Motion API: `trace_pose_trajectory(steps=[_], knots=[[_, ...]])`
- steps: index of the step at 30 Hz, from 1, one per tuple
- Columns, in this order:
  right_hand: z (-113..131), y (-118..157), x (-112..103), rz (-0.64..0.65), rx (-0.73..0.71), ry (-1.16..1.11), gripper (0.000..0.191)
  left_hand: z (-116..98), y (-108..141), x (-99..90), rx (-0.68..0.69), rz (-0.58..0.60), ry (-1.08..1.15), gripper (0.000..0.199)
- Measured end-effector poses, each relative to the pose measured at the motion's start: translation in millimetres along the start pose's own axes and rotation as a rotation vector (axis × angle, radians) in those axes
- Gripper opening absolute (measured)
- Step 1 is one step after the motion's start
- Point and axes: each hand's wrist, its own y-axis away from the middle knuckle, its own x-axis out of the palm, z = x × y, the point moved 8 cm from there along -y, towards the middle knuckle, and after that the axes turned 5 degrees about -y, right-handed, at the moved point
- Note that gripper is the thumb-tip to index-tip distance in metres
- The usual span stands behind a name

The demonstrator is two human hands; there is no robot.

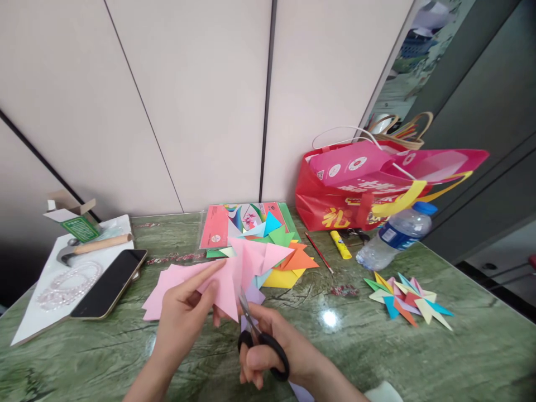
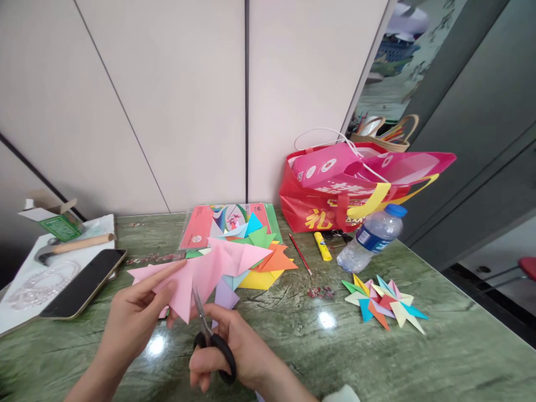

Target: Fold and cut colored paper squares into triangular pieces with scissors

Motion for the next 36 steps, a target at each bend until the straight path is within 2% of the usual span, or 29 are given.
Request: trace_pose_trajectory(steps=[3,6,14,18,22,27,30,36], knots=[[4.8,0.2,6.8,0.066,-0.020,0.008,0.076,5.2,4.7,9.4,-0.076,0.080,0.130,0.039],[13.0,0.9,7.0,0.035,-0.084,0.030,0.089,2.2,9.3,17.0,-0.138,0.117,0.227,0.040],[17.5,3.6,5.2,0.005,-0.154,0.156,0.092,-6.2,15.0,16.1,-0.276,0.032,0.383,0.035],[15.8,4.0,2.4,-0.025,-0.181,0.203,0.085,-8.8,14.3,18.9,-0.193,0.077,0.361,0.034],[19.4,3.3,5.8,-0.030,-0.233,0.125,0.080,-10.0,17.8,23.9,-0.134,0.065,0.285,0.039],[28.2,2.4,11.7,-0.040,-0.248,0.051,0.053,-14.5,23.8,31.6,-0.080,0.040,0.163,0.037],[31.6,2.3,12.4,-0.067,-0.244,0.054,0.040,-20.6,25.7,32.3,-0.028,-0.014,0.088,0.031],[31.9,4.7,8.9,-0.163,-0.230,0.077,0.042,-25.1,27.6,31.6,0.018,-0.081,-0.007,0.030]])
